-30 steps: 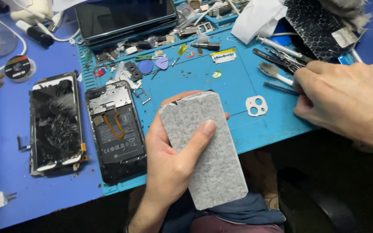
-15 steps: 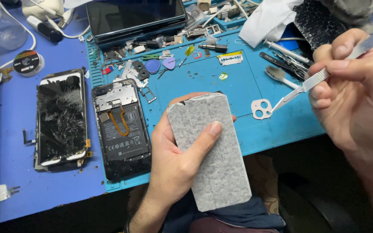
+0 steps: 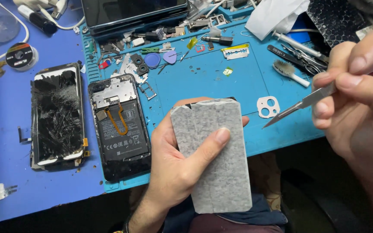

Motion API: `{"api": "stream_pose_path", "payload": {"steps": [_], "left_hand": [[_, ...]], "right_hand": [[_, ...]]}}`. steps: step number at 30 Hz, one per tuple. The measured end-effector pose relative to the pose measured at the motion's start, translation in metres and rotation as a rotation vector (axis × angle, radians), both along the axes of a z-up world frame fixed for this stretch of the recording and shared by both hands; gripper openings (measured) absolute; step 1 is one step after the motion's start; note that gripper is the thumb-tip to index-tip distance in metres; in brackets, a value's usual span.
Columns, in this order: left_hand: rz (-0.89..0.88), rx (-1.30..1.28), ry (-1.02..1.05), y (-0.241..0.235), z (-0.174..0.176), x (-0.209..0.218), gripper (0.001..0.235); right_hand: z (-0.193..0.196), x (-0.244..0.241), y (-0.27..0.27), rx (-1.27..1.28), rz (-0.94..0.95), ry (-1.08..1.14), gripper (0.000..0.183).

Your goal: Repairing a smartphone by cleaning components and manipulating small parts with tweezers

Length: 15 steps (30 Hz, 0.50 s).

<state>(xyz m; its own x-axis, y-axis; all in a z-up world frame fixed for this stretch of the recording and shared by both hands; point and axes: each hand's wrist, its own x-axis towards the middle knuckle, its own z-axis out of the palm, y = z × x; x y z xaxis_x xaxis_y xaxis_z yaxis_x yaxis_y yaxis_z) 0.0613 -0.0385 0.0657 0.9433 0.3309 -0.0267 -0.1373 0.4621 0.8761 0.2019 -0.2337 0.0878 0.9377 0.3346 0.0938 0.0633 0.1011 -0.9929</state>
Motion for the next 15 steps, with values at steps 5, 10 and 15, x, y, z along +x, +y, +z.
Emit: {"api": "stream_pose_path", "payload": {"steps": [5,10,15], "left_hand": [[0.034,0.030,0.037,0.002,-0.001,0.006,0.045],[0.069,0.041,0.063,0.002,0.005,0.008,0.064],[0.030,0.142,0.065,-0.002,-0.004,0.007,0.055]], "right_hand": [[-0.017,-0.020,-0.007,0.000,0.044,-0.158,0.017],[-0.008,0.035,-0.063,0.116,0.767,0.704,0.046],[-0.034,-0.046,-0.060,0.248,0.646,0.388,0.053]]}}
